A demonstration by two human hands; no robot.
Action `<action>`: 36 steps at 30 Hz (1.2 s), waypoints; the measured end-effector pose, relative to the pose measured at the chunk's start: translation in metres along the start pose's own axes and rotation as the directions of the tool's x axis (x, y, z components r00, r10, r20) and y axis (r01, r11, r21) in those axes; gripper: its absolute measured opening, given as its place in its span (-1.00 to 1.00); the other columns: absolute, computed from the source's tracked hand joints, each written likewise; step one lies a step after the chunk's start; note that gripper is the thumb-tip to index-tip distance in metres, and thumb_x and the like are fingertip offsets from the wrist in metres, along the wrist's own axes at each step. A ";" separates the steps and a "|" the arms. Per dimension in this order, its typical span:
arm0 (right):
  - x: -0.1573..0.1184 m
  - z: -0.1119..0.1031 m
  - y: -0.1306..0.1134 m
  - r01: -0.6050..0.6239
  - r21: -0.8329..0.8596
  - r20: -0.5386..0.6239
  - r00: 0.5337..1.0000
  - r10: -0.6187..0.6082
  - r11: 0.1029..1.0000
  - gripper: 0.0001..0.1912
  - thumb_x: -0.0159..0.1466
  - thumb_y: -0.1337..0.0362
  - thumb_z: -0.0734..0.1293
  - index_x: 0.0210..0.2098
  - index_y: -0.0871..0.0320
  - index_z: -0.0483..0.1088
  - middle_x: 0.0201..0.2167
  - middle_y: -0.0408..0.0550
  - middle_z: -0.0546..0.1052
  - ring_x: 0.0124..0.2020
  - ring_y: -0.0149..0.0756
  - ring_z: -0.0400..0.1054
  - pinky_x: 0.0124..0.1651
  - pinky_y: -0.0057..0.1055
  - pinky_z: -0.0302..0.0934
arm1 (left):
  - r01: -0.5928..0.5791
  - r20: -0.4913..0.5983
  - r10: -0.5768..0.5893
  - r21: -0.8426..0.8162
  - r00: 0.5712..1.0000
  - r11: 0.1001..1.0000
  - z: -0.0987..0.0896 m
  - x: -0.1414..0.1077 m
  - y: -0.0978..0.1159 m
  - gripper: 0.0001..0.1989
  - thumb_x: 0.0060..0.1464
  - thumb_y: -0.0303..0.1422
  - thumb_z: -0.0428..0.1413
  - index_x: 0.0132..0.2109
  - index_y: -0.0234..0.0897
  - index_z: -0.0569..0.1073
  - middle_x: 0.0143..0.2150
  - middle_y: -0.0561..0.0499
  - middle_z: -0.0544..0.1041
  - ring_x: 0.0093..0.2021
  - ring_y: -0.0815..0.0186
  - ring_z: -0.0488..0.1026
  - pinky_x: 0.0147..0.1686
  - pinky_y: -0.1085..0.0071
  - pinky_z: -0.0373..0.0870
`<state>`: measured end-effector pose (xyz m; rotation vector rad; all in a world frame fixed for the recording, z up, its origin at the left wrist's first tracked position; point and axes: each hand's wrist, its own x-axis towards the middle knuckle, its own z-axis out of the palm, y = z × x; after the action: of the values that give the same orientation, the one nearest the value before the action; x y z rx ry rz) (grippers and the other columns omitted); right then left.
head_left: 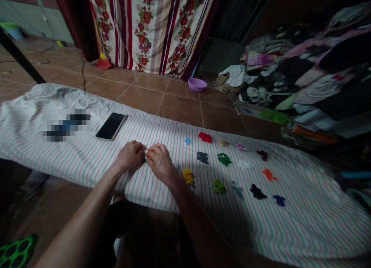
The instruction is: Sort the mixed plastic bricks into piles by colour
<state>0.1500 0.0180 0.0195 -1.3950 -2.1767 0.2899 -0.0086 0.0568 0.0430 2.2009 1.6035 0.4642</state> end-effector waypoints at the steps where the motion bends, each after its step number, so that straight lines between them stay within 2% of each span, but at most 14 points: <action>1: 0.001 0.000 -0.001 -0.005 -0.004 0.001 1.000 0.005 1.000 -0.87 0.28 0.37 0.32 -0.22 0.10 0.52 -0.11 -0.03 0.51 0.08 -0.16 0.15 0.12 -0.16 0.17 | -0.003 0.001 0.003 0.003 1.000 1.000 0.000 0.000 0.000 -0.71 0.09 -0.37 -0.04 -0.19 -0.27 0.56 -0.17 -0.08 0.57 -0.15 0.28 0.49 -0.06 0.39 0.38; 8: 0.004 -0.001 -0.005 -0.033 -0.023 0.004 0.999 0.033 0.999 -0.89 0.27 0.35 0.33 -0.33 0.12 0.52 -0.14 0.00 0.49 0.05 -0.15 0.17 0.09 -0.18 0.19 | -0.002 -0.013 0.002 -0.002 1.000 1.000 0.002 -0.001 -0.001 -0.70 0.09 -0.37 -0.05 -0.19 -0.27 0.56 -0.17 -0.08 0.56 -0.16 0.30 0.48 -0.05 0.37 0.37; 14: 0.006 0.001 -0.005 -0.051 0.024 -0.016 0.999 0.051 0.998 -0.92 0.25 0.38 0.35 -0.34 0.10 0.49 -0.23 -0.02 0.49 0.00 -0.16 0.21 0.05 -0.21 0.21 | -0.002 -0.007 0.002 -0.009 1.000 1.000 0.001 0.000 0.000 -0.71 0.11 -0.36 -0.05 -0.20 -0.25 0.56 -0.18 -0.07 0.57 -0.16 0.30 0.48 -0.06 0.39 0.37; 20: 0.006 -0.003 -0.003 0.011 0.092 -0.057 0.998 -0.006 0.996 -0.90 0.27 0.39 0.30 -0.28 0.10 0.46 -0.23 -0.03 0.52 0.01 -0.18 0.24 0.09 -0.21 0.18 | -0.018 -0.022 0.018 0.013 1.000 1.000 0.001 -0.001 0.000 -0.71 0.11 -0.35 -0.07 -0.21 -0.25 0.56 -0.19 -0.07 0.56 -0.15 0.28 0.48 -0.06 0.39 0.37; 29: 0.006 -0.006 -0.001 0.047 0.098 -0.035 0.998 -0.044 0.994 -0.80 0.28 0.46 0.24 -0.21 0.11 0.45 -0.22 -0.07 0.56 -0.04 -0.26 0.31 0.04 -0.29 0.18 | -0.020 -0.004 0.020 0.005 1.000 1.000 -0.001 0.000 0.000 -0.72 0.10 -0.36 -0.05 -0.22 -0.26 0.56 -0.19 -0.07 0.57 -0.17 0.29 0.48 -0.08 0.38 0.38; 36: 0.003 -0.020 0.001 -0.034 0.172 -0.094 0.994 0.051 0.985 -0.77 0.31 0.45 0.17 -0.23 0.11 0.44 -0.25 -0.08 0.54 -0.15 -0.31 0.38 -0.02 -0.34 0.23 | -0.019 -0.009 0.019 0.000 1.000 1.000 0.001 0.000 -0.002 -0.69 0.09 -0.36 -0.07 -0.19 -0.28 0.55 -0.17 -0.10 0.56 -0.15 0.27 0.48 -0.08 0.37 0.37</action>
<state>0.1602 0.0188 0.0366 -1.3328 -1.9955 0.4051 -0.0094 0.0567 0.0408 2.2189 1.5876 0.4802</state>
